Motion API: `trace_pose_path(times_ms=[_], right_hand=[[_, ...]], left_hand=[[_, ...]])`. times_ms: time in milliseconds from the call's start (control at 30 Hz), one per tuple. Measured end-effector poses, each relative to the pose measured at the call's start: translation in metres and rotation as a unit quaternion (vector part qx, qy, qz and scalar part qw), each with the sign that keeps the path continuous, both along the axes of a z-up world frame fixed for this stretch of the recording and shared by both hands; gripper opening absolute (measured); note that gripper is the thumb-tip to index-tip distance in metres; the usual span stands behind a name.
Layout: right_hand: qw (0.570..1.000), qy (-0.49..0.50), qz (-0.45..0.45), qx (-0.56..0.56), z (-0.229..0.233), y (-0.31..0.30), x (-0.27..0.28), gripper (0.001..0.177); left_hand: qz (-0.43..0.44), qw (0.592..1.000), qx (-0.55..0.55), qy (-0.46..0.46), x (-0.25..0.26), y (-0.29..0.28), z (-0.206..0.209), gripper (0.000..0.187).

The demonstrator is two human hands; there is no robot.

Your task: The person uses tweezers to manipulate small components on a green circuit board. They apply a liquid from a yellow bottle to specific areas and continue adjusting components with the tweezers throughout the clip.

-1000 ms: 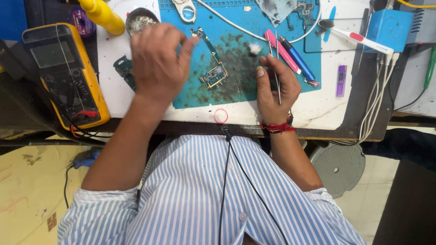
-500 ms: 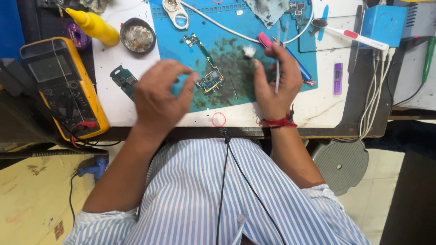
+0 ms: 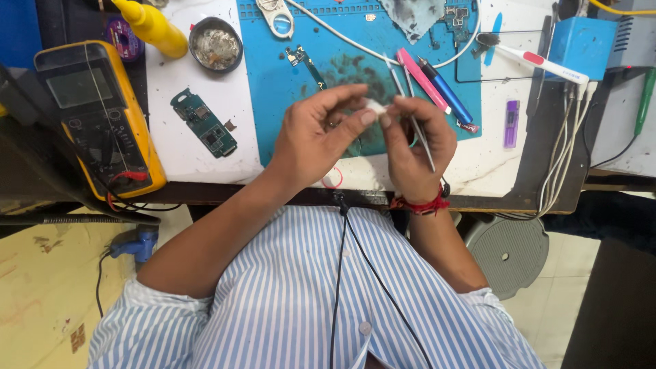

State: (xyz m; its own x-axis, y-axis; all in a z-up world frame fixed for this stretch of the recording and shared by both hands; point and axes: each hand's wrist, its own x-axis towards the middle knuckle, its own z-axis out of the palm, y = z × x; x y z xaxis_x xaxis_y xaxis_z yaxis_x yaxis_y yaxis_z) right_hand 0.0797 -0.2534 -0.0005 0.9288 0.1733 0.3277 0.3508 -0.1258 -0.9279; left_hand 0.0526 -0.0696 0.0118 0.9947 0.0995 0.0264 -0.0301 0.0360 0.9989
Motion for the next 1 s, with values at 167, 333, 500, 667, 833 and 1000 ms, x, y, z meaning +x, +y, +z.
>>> trace_pose_path(times_ms=[167, 333, 500, 667, 833, 1000], right_hand=[[0.996, -0.054, 0.026, -0.068, 0.007, 0.0, -0.006, 0.022], [0.979, 0.1, 0.016, 0.179, 0.001, -0.017, -0.002, 0.021], [0.934, 0.168, 0.012, 0.315, 0.002, -0.038, 0.011, 0.024], [0.941, 0.141, -0.012, 0.308, 0.003, -0.033, 0.005, 0.025], [0.943, 0.15, -0.041, 0.295, 0.002, -0.035, 0.001, 0.024], [0.942, 0.152, -0.042, 0.295, 0.003, -0.033, 0.002, 0.024]], left_hand=[[-0.014, 0.997, -0.07, 0.025, 0.005, -0.01, -0.022, 0.019], [0.002, 0.986, -0.161, 0.037, 0.016, -0.003, -0.026, 0.019], [0.046, 0.94, 0.305, -0.146, 0.048, -0.004, -0.005, 0.02], [0.106, 0.734, 0.593, -0.312, 0.079, -0.021, 0.002, 0.052], [0.054, 0.793, 0.557, -0.24, 0.088, -0.009, -0.007, 0.021], [0.051, 0.894, 0.38, -0.233, 0.089, 0.004, -0.005, 0.02]])
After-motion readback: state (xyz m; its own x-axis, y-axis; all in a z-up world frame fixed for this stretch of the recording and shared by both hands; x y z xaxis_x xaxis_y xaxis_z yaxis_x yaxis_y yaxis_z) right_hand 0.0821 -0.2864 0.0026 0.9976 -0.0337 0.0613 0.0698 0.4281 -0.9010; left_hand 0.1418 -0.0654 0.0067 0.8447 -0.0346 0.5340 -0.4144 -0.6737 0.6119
